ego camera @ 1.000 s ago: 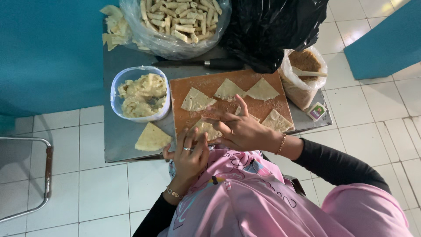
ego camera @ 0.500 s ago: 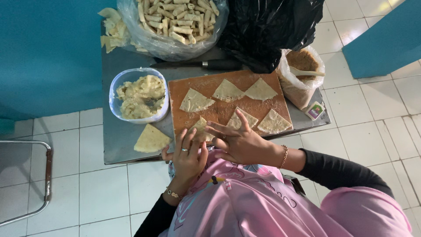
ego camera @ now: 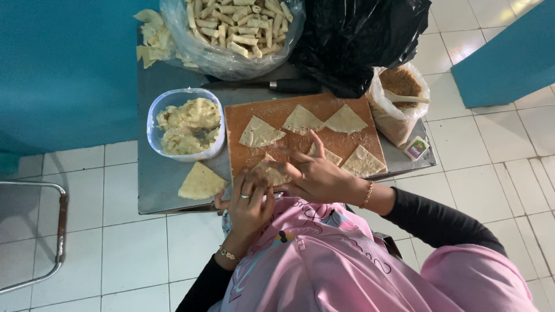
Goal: The person folds triangular pastry wrappers on a wooden board, spooning brown filling from a plastic bag onto each wrapper and pressing the dough pieces together to enclose the filling, working through a batch one at a time. A container of pale dough and a bag of finished rolled pastries sit on the table.
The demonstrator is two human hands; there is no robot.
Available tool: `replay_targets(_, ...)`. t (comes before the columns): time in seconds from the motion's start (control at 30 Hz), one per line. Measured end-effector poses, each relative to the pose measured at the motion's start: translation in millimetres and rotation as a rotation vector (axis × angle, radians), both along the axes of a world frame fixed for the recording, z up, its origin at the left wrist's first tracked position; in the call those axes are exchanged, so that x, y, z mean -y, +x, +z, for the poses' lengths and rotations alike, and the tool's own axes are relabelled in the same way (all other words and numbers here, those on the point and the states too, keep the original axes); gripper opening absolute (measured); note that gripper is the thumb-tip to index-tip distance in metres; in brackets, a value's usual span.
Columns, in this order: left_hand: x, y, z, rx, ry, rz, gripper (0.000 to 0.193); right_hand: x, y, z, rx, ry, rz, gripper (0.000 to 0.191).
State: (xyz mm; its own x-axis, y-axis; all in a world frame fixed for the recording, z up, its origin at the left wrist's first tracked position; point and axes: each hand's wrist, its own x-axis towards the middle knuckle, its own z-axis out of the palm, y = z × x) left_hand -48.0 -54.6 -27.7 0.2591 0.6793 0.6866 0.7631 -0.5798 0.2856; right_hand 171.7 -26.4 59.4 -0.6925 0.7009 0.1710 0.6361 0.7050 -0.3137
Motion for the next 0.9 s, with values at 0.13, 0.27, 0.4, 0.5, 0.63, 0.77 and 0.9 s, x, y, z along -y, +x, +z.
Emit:
replay_targets(0.13, 0.1, -0.2, -0.9, -0.003, 0.012, 0.000, 0.025, 3.0, 12.4, 2.3, 0.099, -0.071, -0.029, 0.054)
replay_targets(0.27, 0.6, -0.1, -0.4, 0.006, 0.011, 0.002, 0.026, -3.4, 16.1, 0.8, 0.050, 0.044, -0.025, 0.044)
replay_targets(0.4, -0.1, -0.6, -0.9, -0.004, 0.043, 0.006, 0.026, -5.0, 5.9, -6.3, -0.032, 0.152, 0.007, 0.045)
replay_targets(0.5, -0.6, -0.3, -1.6, 0.003, 0.028, 0.003, 0.025, 2.4, 3.8, -7.5, 0.048, 0.098, -0.028, 0.050)
replay_targets(0.63, -0.2, 0.5, 0.1, 0.014, 0.009, -0.001, 0.023, 8.3, 9.7, -2.2, 0.111, 0.069, -0.034, 0.044)
replay_targets(0.77, -1.6, -1.3, 4.2, 0.025, -0.013, -0.029, 0.024, -1.8, 13.1, 2.5, 0.025, 0.139, -0.026, 0.038)
replay_targets(0.9, -2.4, -5.6, 6.7, 0.021, -0.047, -0.068, 0.025, 0.9, 15.1, 0.4, -0.025, 0.076, 0.012, 0.030)
